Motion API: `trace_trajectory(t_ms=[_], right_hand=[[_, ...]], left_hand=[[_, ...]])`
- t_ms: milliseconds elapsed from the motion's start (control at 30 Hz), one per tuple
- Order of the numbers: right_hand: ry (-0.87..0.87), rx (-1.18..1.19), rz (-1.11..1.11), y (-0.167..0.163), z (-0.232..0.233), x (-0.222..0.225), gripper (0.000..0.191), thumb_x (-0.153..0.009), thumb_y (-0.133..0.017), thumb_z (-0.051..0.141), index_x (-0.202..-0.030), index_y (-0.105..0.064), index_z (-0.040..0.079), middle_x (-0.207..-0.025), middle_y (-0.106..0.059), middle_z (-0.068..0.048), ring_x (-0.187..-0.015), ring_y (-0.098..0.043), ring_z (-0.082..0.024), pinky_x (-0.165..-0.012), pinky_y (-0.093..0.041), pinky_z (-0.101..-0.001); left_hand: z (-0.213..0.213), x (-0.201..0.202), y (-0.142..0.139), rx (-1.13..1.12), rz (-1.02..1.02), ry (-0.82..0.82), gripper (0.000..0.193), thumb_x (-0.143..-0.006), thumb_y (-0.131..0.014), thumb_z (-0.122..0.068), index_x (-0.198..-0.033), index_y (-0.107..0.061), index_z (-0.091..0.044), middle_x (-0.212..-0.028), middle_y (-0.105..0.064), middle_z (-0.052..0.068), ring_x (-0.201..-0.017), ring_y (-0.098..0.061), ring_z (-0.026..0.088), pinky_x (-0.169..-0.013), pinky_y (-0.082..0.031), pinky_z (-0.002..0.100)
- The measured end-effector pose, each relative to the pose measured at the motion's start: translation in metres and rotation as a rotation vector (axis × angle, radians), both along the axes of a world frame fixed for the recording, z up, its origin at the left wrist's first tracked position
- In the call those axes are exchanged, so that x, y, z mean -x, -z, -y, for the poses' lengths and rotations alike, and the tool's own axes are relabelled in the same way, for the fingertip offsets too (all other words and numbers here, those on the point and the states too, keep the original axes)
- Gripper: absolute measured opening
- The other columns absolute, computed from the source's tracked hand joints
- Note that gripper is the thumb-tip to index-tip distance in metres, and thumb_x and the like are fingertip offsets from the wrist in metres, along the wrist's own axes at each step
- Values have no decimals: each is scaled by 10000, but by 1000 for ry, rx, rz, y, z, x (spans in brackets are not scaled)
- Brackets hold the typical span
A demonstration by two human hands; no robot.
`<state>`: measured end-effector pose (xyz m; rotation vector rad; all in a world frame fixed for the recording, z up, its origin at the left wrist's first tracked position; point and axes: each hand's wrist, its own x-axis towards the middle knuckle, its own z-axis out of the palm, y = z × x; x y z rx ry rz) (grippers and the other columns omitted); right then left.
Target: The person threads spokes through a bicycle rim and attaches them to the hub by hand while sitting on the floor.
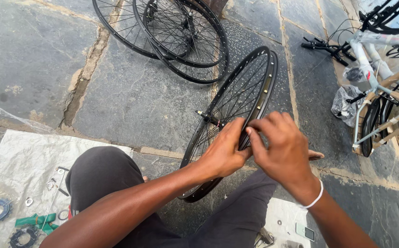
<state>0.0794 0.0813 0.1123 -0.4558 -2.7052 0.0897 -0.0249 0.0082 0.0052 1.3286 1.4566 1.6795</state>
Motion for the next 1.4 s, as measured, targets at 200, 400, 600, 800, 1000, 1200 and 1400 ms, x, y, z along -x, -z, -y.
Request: trace_trajectory(t_ms=[200,400,600,800,1000,1200,1400], right_hand=[[85,14,70,2,-4,1,144,-881,-716,154,-917,-720,15,-829,-639,-99,-760,-660,-234,-632,-527,-374],[74,273,71,-1,-14,2,149,-855,-666,125,-939,-714,11,-813,-641,-80,-695,-677,-201,-612,-547,-343],[-8,3,105,-3,-7,4,181,-862,-714,184,-917,-702,12,-815,-665,-108,-717,-674,-253,-612,-526,-391],[20,8,150,7,-20,-11,172,-898,-703,188,-861,-700,20,-775,-672,-98,-654,-666,-246,-585,-520,-391],[224,843,-750,98,-29,-20,175,-1086,-642,192,-1067,-659,19,-913,-629,-72,-703,-581,-145,-608,-519,-302],[-285,1798,-832,180,-45,-6,322,-978,-575,120,-1231,-622,-73,-1108,-709,-150,-944,-711,-218,-879,-593,-334],[-509,1974,-934,169,-47,3,392,-982,-562,93,-1345,-567,-54,-1122,-692,-152,-964,-720,-224,-882,-601,-339]], left_hand=[[1,0,-2,126,-5,43,418,-856,-702,-130,-1181,-458,-34,-982,-515,147,-861,-562,288,-725,-456,449],[2,2,-3,75,5,41,430,-851,-720,-122,-1178,-459,-28,-1002,-536,138,-894,-585,279,-737,-469,439],[3,2,0,54,11,24,429,-849,-700,-95,-1213,-481,-34,-990,-560,149,-892,-601,286,-748,-472,428],[4,0,-5,32,-3,31,446,-841,-713,-111,-1218,-489,-28,-981,-560,136,-870,-591,280,-742,-471,419],[9,5,-10,124,-172,-35,597,-815,-837,-229,-1274,-514,-25,-990,-550,150,-946,-535,297,-799,-455,440],[8,6,-10,-162,-360,-234,772,-839,-850,-310,-1415,-428,-17,-1341,-488,209,-1285,-472,370,-1081,-465,447],[9,9,-7,-146,-451,-256,700,-863,-846,-288,-1407,-481,-42,-1480,-529,185,-1442,-463,375,-1173,-374,505]])
